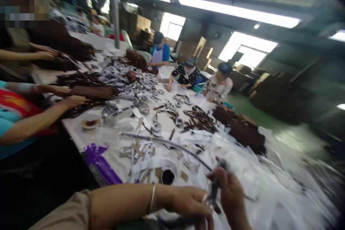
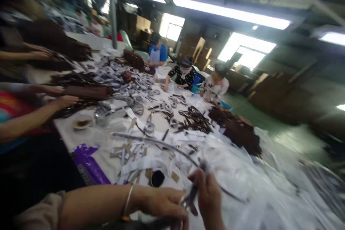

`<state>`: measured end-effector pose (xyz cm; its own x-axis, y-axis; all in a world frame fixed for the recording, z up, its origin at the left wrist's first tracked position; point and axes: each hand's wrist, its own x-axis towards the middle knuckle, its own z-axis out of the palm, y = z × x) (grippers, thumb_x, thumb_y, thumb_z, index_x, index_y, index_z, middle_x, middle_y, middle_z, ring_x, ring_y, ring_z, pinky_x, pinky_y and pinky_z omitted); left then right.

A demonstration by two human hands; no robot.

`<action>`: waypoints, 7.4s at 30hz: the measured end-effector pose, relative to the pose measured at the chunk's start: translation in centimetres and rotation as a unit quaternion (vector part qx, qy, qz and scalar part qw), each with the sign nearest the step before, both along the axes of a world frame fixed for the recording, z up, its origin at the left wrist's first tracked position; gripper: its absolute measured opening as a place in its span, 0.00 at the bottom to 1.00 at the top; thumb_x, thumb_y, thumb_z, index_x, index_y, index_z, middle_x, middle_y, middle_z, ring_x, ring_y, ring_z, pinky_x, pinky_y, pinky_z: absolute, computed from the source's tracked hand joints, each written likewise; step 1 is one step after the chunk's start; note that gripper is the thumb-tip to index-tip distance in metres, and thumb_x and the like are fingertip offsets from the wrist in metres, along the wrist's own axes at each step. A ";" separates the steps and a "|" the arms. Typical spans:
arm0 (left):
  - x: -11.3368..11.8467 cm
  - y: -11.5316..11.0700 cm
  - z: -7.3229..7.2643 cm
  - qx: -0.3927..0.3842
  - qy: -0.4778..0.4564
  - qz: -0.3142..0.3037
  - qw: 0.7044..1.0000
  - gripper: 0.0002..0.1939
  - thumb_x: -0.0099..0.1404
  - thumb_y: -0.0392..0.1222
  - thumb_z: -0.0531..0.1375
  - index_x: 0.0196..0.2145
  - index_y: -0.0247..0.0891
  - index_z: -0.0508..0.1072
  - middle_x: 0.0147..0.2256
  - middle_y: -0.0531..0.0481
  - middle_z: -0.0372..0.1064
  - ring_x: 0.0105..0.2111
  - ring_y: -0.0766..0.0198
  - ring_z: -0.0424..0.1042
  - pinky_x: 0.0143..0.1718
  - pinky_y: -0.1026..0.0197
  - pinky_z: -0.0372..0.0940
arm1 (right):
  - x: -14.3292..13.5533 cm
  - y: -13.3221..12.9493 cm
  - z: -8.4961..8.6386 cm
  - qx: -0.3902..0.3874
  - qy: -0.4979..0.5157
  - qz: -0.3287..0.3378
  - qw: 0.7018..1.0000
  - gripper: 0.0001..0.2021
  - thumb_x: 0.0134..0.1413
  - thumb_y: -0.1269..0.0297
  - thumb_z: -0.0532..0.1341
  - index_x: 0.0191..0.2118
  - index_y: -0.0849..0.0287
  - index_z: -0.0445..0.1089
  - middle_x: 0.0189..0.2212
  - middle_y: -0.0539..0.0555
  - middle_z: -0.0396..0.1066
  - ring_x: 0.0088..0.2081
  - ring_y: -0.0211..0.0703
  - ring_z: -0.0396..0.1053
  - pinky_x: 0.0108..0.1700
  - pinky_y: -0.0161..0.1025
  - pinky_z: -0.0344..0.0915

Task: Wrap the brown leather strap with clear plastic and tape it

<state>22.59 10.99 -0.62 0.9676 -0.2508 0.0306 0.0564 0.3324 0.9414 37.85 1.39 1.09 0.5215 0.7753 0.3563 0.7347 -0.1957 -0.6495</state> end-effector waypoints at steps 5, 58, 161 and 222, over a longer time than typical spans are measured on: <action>-1.6 0.6 -0.7 -0.144 0.177 -0.019 0.973 0.21 0.55 0.51 0.61 0.41 0.32 0.72 0.17 0.56 0.62 0.12 0.73 0.53 0.14 0.69 0.52 | -1.5 -4.9 -2.8 -0.163 -0.030 0.075 0.983 0.17 0.63 0.51 0.46 0.37 0.58 0.64 0.27 0.55 0.72 0.28 0.44 0.69 0.31 0.40 0.62; -3.5 1.7 -10.9 -0.179 0.219 0.489 0.825 0.30 0.57 0.48 0.65 0.55 0.38 0.64 0.40 0.45 0.71 0.32 0.64 0.70 0.31 0.64 0.65 | -8.7 1.2 -12.5 -0.140 0.439 0.071 0.885 0.26 0.56 0.41 0.51 0.48 0.59 0.64 0.36 0.56 0.71 0.37 0.46 0.68 0.41 0.42 0.66; -6.3 3.4 -8.9 0.539 -0.003 0.430 0.724 0.25 0.70 0.40 0.48 0.63 0.39 0.50 0.52 0.39 0.62 0.53 0.54 0.63 0.55 0.50 0.60 | -12.0 3.0 -10.2 -0.090 0.463 0.028 0.881 0.17 0.53 0.48 0.55 0.28 0.59 0.66 0.14 0.46 0.62 0.14 0.33 0.56 0.17 0.31 0.51; -2.4 -2.1 -7.4 0.519 -0.041 0.321 0.791 0.27 0.64 0.32 0.46 0.61 0.28 0.56 0.61 0.33 0.54 0.61 0.51 0.53 0.61 0.46 0.53 | -8.8 -1.3 -10.3 0.068 0.440 -0.127 0.886 0.22 0.51 0.44 0.58 0.21 0.58 0.66 0.15 0.46 0.60 0.21 0.37 0.57 0.27 0.35 0.56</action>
<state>20.23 8.85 -8.04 0.9115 0.3594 0.2001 0.1136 -0.6875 0.7172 29.01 0.13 -9.22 0.7954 0.5742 -0.1938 -0.1245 -0.1581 -0.9795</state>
